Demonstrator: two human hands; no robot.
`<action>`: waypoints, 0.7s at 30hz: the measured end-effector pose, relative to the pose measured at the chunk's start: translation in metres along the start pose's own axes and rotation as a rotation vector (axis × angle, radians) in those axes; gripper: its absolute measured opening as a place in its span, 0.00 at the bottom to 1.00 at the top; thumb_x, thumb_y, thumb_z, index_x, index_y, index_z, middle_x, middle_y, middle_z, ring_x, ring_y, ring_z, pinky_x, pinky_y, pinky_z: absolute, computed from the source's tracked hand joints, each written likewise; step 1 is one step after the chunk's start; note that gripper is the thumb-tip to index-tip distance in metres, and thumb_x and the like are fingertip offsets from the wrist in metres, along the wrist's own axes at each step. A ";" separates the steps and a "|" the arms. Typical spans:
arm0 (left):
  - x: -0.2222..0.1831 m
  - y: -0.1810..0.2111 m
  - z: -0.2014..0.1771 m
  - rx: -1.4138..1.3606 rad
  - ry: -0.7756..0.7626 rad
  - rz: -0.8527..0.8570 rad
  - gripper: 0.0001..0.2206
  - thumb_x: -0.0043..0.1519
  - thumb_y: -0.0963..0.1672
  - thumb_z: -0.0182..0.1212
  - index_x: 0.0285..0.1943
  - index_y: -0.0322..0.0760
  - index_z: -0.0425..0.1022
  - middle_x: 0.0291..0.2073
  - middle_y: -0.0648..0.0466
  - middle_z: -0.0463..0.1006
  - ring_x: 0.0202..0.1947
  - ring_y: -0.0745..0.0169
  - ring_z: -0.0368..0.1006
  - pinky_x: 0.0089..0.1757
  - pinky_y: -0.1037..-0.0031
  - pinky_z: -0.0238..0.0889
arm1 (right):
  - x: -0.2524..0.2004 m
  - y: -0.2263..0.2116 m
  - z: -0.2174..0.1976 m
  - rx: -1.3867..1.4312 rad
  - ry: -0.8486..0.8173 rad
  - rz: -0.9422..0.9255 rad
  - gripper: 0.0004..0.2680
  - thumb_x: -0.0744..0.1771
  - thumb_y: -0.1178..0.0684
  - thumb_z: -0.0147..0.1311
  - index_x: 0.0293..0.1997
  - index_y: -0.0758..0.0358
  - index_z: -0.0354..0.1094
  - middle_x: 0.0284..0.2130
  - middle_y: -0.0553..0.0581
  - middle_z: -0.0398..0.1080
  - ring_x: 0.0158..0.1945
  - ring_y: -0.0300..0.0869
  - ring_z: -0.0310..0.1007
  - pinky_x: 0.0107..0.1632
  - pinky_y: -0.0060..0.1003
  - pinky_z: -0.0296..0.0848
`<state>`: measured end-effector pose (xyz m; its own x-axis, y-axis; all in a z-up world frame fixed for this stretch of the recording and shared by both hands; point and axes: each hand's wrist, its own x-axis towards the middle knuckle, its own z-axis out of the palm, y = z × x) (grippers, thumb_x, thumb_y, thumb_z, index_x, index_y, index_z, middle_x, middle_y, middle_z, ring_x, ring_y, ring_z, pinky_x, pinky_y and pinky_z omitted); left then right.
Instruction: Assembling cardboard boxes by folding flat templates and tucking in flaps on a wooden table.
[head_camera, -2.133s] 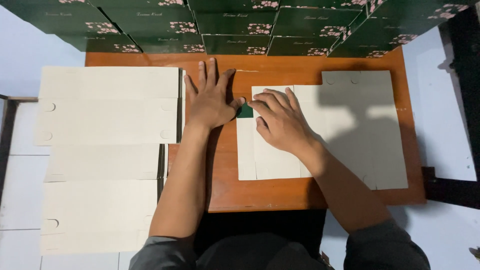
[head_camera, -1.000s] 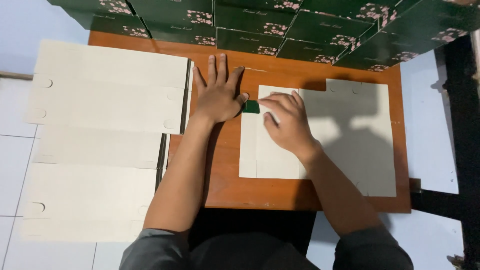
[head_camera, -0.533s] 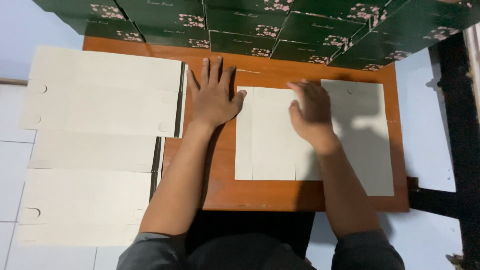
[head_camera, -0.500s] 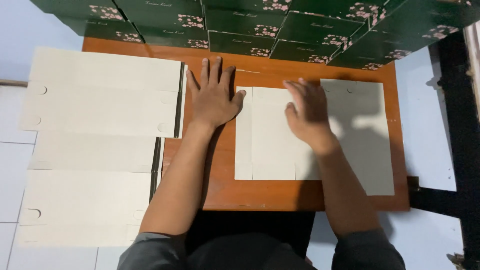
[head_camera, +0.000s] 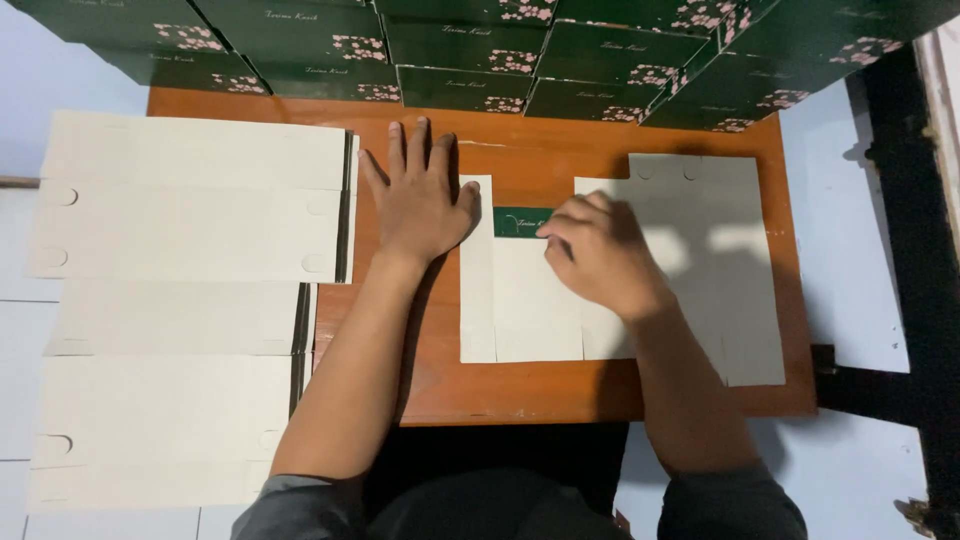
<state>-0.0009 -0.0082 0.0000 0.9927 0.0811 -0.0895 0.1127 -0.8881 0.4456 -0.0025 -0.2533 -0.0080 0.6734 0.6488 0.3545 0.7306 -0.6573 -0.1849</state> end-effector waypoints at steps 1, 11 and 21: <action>-0.003 0.004 -0.004 0.001 -0.001 0.000 0.31 0.63 0.55 0.50 0.76 0.48 0.56 0.78 0.47 0.47 0.78 0.42 0.30 0.66 0.34 0.14 | -0.002 0.000 0.002 0.001 0.000 0.001 0.01 0.63 0.55 0.58 0.31 0.52 0.75 0.30 0.51 0.73 0.37 0.52 0.75 0.38 0.46 0.72; -0.003 0.024 -0.009 0.053 -0.087 -0.061 0.45 0.56 0.63 0.58 0.78 0.43 0.51 0.79 0.43 0.40 0.78 0.36 0.24 0.63 0.29 0.09 | 0.009 -0.053 -0.012 -0.290 -0.195 0.216 0.16 0.66 0.48 0.48 0.61 0.48 0.72 0.37 0.53 0.69 0.43 0.50 0.69 0.46 0.49 0.65; -0.006 0.029 -0.012 0.087 -0.087 -0.078 0.46 0.55 0.67 0.56 0.78 0.47 0.52 0.79 0.42 0.40 0.78 0.35 0.24 0.64 0.30 0.13 | 0.003 -0.045 0.012 -0.279 -0.215 0.193 0.16 0.67 0.50 0.47 0.60 0.59 0.74 0.44 0.65 0.72 0.47 0.56 0.73 0.58 0.53 0.61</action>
<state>-0.0026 -0.0293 0.0246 0.9731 0.1156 -0.1991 0.1816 -0.9170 0.3552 -0.0318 -0.2170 -0.0091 0.8253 0.5490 0.1322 0.5494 -0.8348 0.0374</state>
